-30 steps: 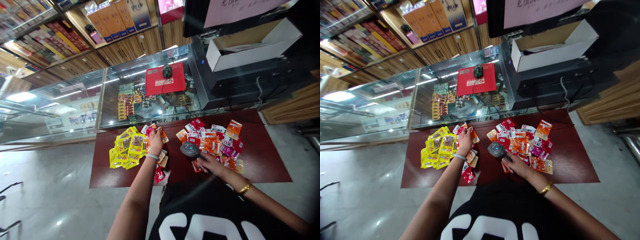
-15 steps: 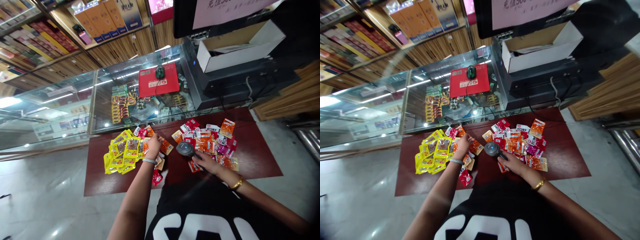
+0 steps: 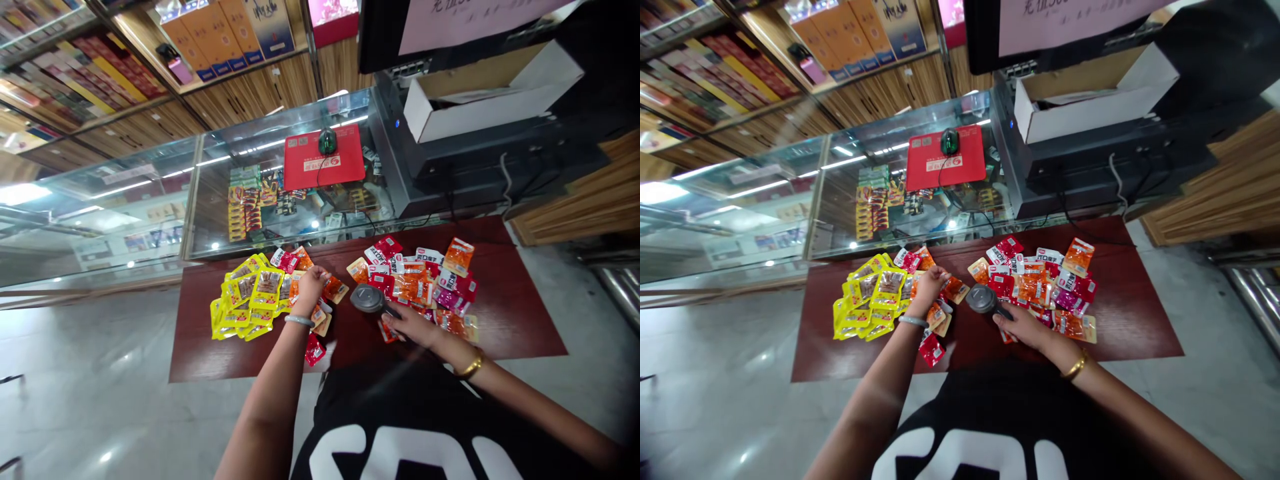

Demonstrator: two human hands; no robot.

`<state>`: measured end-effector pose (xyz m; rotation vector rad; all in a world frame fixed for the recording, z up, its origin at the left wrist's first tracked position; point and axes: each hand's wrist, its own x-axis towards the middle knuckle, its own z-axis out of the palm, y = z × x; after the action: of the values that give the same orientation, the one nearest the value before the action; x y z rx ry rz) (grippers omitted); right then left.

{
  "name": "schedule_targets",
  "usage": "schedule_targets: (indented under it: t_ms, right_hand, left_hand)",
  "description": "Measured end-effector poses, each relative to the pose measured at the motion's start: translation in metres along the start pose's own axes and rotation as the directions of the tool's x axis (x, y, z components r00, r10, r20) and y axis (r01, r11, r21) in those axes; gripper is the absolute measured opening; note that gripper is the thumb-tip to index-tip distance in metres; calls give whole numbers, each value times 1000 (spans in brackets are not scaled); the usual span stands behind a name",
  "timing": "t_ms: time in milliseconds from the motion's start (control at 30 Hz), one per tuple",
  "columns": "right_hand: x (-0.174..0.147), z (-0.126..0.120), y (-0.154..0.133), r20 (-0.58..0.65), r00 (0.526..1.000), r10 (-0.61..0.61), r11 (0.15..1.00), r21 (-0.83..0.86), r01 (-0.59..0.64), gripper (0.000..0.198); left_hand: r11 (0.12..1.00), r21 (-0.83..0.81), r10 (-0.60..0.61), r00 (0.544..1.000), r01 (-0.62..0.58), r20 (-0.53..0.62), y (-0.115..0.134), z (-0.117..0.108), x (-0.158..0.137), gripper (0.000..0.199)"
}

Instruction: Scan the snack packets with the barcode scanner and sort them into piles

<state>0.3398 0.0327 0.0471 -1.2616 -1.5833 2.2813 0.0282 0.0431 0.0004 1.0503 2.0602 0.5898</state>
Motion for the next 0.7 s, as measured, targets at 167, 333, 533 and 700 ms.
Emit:
schedule_targets:
  t_ms: [167, 333, 533, 700]
  right_hand:
    - [-12, -5, -1, -15, 1000, 4, 999, 45, -3, 52]
    - [-21, -7, -3, -45, 998, 48, 993, 107, -43, 50]
    - [-13, 7, -10, -2, 1000, 30, 995, 99, -29, 50]
    - [8, 20, -13, 86, 996, -12, 999, 40, 9, 52]
  left_hand:
    - [918, -396, -8, 999, 26, 45, 24, 11, -9, 23]
    - [766, -640, 81, 980, 54, 180, 54, 36, -33, 37]
    - [993, 49, -93, 971, 106, -222, 2, -2, -56, 44]
    - [827, 450, -176, 915, 337, -362, -36, -37, -59, 60]
